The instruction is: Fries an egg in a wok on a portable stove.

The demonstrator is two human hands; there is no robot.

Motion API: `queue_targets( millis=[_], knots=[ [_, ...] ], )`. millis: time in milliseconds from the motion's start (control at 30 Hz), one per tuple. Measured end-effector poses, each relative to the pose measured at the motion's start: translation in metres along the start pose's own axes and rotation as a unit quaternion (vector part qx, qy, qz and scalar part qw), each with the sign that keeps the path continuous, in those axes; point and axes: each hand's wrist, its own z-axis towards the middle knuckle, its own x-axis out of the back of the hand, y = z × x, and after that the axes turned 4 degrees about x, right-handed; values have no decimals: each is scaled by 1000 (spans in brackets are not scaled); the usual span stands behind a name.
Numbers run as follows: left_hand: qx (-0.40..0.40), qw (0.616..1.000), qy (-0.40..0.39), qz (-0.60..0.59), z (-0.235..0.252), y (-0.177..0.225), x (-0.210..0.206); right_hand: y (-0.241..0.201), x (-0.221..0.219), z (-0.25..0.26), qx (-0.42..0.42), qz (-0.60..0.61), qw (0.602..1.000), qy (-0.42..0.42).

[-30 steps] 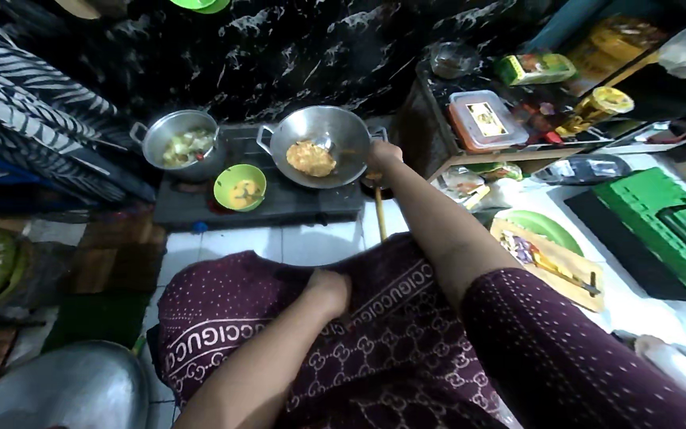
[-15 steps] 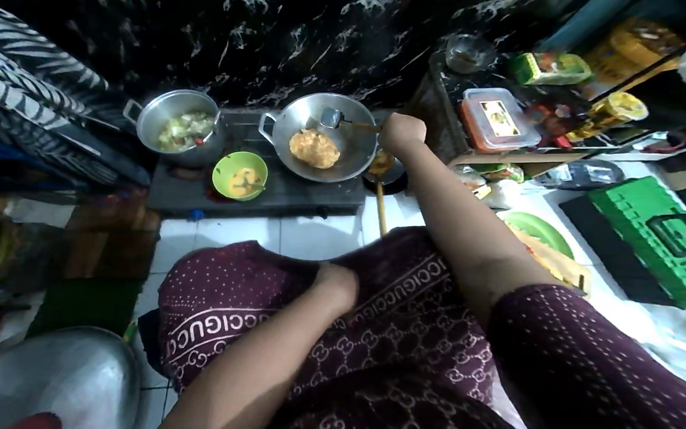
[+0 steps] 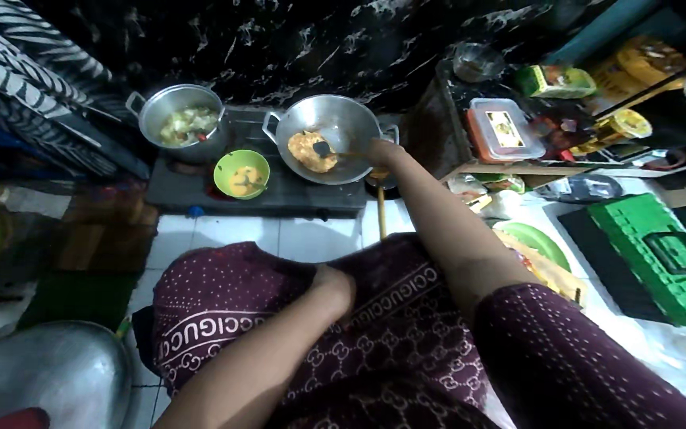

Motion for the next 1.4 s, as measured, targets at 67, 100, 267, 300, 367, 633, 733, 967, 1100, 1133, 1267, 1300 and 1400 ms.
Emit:
queue_targets(
  millis=[67, 100, 267, 300, 367, 633, 733, 967, 1100, 1133, 1267, 1300, 1400],
  knots=[
    [-1, 1000, 1, -5, -1, 1, 0, -8, 3, -8, -19, -17, 1000, 4],
    [0, 1000, 1, -6, -1, 1, -1, -12, 4, -11, -28, -29, 999, 7],
    [1, 1000, -2, -3, -2, 2, 0, -30, 11, -25, -54, -55, 996, 46],
    [-1, 1000, 0, -3, -1, 2, 0, -28, 7, -20, -49, -50, 996, 47],
    [-1, 1000, -1, -1, 0, 2, 0, -19, -6, -3, -24, -46, 998, 33],
    [-1, 1000, -10, 4, 1, 5, 1, -12, 1, -6, -68, -36, 996, 51],
    [-1, 1000, -13, -8, 0, 4, 3, 3, 3, 0, -98, -17, 991, 90],
    [-22, 1000, -11, -6, -2, 5, 3, 33, -14, 29, -91, 42, 993, 59],
    [-22, 1000, -14, 1, 0, 8, 6, 55, -24, 45, -74, 124, 988, 59],
    [-25, 1000, -17, 5, 1, 8, 8, 60, -26, 50, -77, 141, 985, 63],
    [-27, 999, -7, 23, 3, 11, 7, 65, -29, 48, -73, 196, 975, 72],
    [-28, 999, -13, 24, -3, 14, 11, 65, -28, 45, -69, 201, 975, 68],
    [-34, 999, 3, 13, -5, 17, 5, 58, -24, 29, -47, 193, 978, 64]
  ],
)
